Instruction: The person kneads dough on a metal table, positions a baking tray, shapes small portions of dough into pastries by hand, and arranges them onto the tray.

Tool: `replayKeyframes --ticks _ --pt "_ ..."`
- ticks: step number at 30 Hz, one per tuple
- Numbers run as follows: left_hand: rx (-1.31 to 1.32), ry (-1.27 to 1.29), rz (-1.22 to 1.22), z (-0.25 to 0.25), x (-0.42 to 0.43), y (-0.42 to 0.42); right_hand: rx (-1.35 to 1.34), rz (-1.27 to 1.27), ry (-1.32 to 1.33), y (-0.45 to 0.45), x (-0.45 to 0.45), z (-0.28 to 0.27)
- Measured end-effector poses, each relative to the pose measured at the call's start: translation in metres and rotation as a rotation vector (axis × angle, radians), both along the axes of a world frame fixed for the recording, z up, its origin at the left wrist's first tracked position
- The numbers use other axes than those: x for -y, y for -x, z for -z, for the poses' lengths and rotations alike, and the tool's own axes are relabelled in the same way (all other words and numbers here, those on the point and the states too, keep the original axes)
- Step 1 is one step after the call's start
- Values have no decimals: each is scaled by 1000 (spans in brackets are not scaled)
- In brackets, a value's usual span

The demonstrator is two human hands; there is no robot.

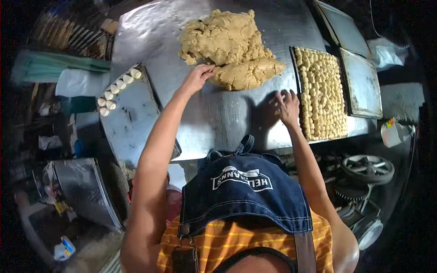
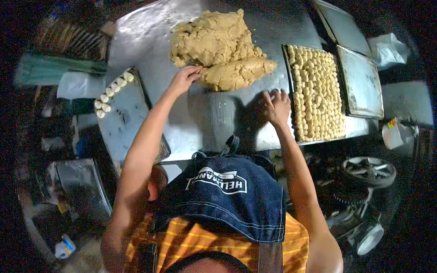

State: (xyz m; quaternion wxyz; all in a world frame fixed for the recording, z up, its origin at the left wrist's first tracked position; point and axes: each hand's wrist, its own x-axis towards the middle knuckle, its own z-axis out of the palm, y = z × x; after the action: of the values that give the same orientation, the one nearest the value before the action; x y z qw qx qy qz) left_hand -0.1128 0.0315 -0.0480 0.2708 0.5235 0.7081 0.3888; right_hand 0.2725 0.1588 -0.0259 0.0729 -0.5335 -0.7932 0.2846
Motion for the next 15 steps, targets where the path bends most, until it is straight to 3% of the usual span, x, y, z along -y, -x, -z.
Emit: replayKeyframes --ticks 4,9,15 --pt "-140 -10 -58 1 4 3 251 22 -626 23 7 71" --pt "111 69 -445 -7 13 -26 451 -116 -430 30 1 55" --pt "82 78 -566 -23 61 -38 264 -89 -501 12 14 48"
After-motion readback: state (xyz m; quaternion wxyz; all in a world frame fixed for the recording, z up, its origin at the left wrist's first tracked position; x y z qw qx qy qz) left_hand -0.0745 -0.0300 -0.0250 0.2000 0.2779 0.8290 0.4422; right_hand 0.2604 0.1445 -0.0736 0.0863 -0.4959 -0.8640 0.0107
